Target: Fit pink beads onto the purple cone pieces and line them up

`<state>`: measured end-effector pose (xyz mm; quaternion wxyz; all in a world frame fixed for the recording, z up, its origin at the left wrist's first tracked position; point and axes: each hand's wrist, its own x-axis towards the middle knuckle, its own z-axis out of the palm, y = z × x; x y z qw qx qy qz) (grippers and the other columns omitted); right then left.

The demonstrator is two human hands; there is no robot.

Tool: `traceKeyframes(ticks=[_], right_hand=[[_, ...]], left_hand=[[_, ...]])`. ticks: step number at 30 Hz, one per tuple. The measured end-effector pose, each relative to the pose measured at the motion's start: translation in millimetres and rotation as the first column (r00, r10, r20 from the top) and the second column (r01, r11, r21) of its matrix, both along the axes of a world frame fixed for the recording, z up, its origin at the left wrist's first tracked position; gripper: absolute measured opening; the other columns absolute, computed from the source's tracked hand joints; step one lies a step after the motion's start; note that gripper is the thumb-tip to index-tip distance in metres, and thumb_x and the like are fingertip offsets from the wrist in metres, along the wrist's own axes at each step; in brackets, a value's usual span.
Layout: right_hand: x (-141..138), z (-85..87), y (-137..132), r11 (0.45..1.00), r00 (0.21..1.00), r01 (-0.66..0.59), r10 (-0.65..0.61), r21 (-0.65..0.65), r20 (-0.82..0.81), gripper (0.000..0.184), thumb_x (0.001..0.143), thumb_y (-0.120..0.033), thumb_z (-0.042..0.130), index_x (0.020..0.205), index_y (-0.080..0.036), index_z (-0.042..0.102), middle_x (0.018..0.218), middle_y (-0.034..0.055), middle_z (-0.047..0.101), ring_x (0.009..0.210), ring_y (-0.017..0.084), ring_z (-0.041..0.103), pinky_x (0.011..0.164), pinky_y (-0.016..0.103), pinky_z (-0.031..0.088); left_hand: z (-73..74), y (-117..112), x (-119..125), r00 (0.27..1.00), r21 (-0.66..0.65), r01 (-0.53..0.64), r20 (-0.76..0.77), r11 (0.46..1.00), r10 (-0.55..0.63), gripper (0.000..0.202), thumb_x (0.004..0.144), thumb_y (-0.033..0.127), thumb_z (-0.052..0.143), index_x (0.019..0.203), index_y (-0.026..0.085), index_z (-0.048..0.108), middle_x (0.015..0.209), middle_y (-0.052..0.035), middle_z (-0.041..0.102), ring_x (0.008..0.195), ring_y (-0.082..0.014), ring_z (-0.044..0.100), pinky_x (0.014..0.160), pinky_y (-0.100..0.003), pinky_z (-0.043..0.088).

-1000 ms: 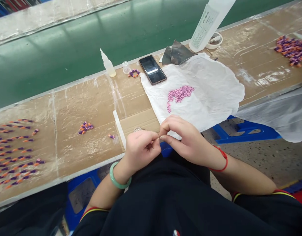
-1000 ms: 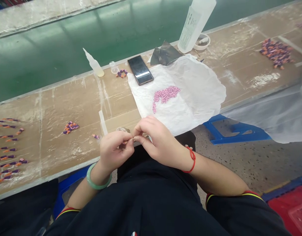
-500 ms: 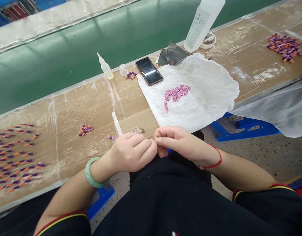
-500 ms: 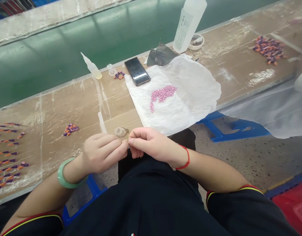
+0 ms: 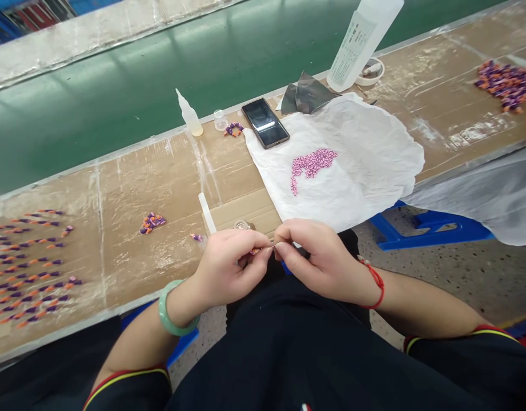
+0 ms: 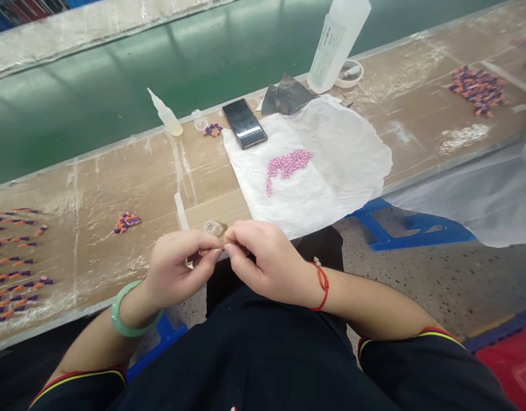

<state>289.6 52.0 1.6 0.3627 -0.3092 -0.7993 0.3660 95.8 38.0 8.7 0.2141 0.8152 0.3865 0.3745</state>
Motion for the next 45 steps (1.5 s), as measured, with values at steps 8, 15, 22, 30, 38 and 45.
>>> traceKeyframes(ticks=[8, 15, 22, 30, 38, 45], right_hand=[[-3.3, 0.3, -0.3, 0.998, 1.0, 0.004, -0.004, 0.069, 0.004, 0.016, 0.096, -0.011, 0.048, 0.081, -0.017, 0.053, 0.072, -0.0011, 0.055, 0.064, 0.01, 0.05, 0.063, 0.021, 0.041], [-4.7, 4.1, 0.7, 0.987, 0.997, -0.004, -0.009, -0.159, -0.082, 0.012, 0.088, -0.008, 0.051, 0.079, -0.016, 0.056, 0.07, -0.0028, 0.061, 0.062, 0.007, 0.055, 0.06, 0.017, 0.044], [-9.5, 2.7, 1.0, 0.976, 0.997, -0.027, 0.011, -0.216, -0.076, 0.014, 0.092, -0.011, 0.05, 0.081, -0.018, 0.053, 0.071, -0.0028, 0.062, 0.062, 0.009, 0.058, 0.058, 0.018, 0.045], [-15.3, -5.7, 18.0, 0.998, 0.993, -0.021, 0.014, 0.061, 0.113, 0.015, 0.095, -0.012, 0.046, 0.083, -0.02, 0.047, 0.071, -0.0016, 0.054, 0.062, 0.012, 0.05, 0.059, 0.023, 0.04], [-38.5, -20.2, 66.6, 0.922, 0.617, -0.343, 0.078, 0.179, 0.783, 0.01, 0.093, -0.011, 0.048, 0.086, -0.015, 0.053, 0.076, 0.0081, 0.06, 0.069, 0.021, 0.054, 0.062, 0.03, 0.033], [-61.8, -2.0, 69.0, 0.853, 0.439, -0.491, 0.067, 0.177, 0.896, 0.013, 0.093, -0.011, 0.056, 0.081, -0.015, 0.053, 0.073, 0.007, 0.06, 0.067, 0.019, 0.054, 0.057, 0.028, 0.028]], left_hand=[[-3.5, 2.2, 0.8, 0.999, 0.006, -0.024, 0.022, 1.0, 0.024, 0.017, 0.083, 0.01, 0.056, 0.067, 0.016, 0.059, 0.051, 0.0048, 0.054, 0.045, -0.0054, 0.041, 0.047, -0.016, 0.036], [1.0, 3.6, -1.4, 0.993, -0.17, 0.039, 0.115, 0.985, -0.02, 0.017, 0.081, 0.01, 0.056, 0.066, 0.015, 0.06, 0.049, 0.0051, 0.051, 0.043, -0.005, 0.038, 0.043, -0.015, 0.032], [-4.2, 4.3, -5.5, 0.991, -0.192, 0.035, 0.132, 0.981, -0.01, 0.017, 0.082, 0.011, 0.057, 0.067, 0.015, 0.063, 0.052, 0.0032, 0.056, 0.043, -0.0053, 0.041, 0.043, -0.016, 0.034], [-15.5, -3.7, -25.9, 0.968, -0.276, -0.094, 0.199, 0.957, 0.152, 0.012, 0.085, 0.015, 0.059, 0.075, 0.017, 0.065, 0.058, 0.002, 0.062, 0.046, -0.0073, 0.049, 0.046, -0.018, 0.039], [-49.8, -31.7, -52.5, 0.773, -0.625, -0.187, 0.382, 0.758, 0.506, 0.012, 0.085, 0.023, 0.068, 0.078, 0.017, 0.06, 0.055, 0.003, 0.06, 0.044, -0.0075, 0.052, 0.045, -0.016, 0.043], [-59.2, -38.1, -52.1, 0.685, -0.748, -0.104, 0.424, 0.656, 0.592, 0.02, 0.081, 0.03, 0.074, 0.076, 0.016, 0.061, 0.051, 0.003, 0.06, 0.04, -0.0075, 0.052, 0.041, -0.016, 0.043]])
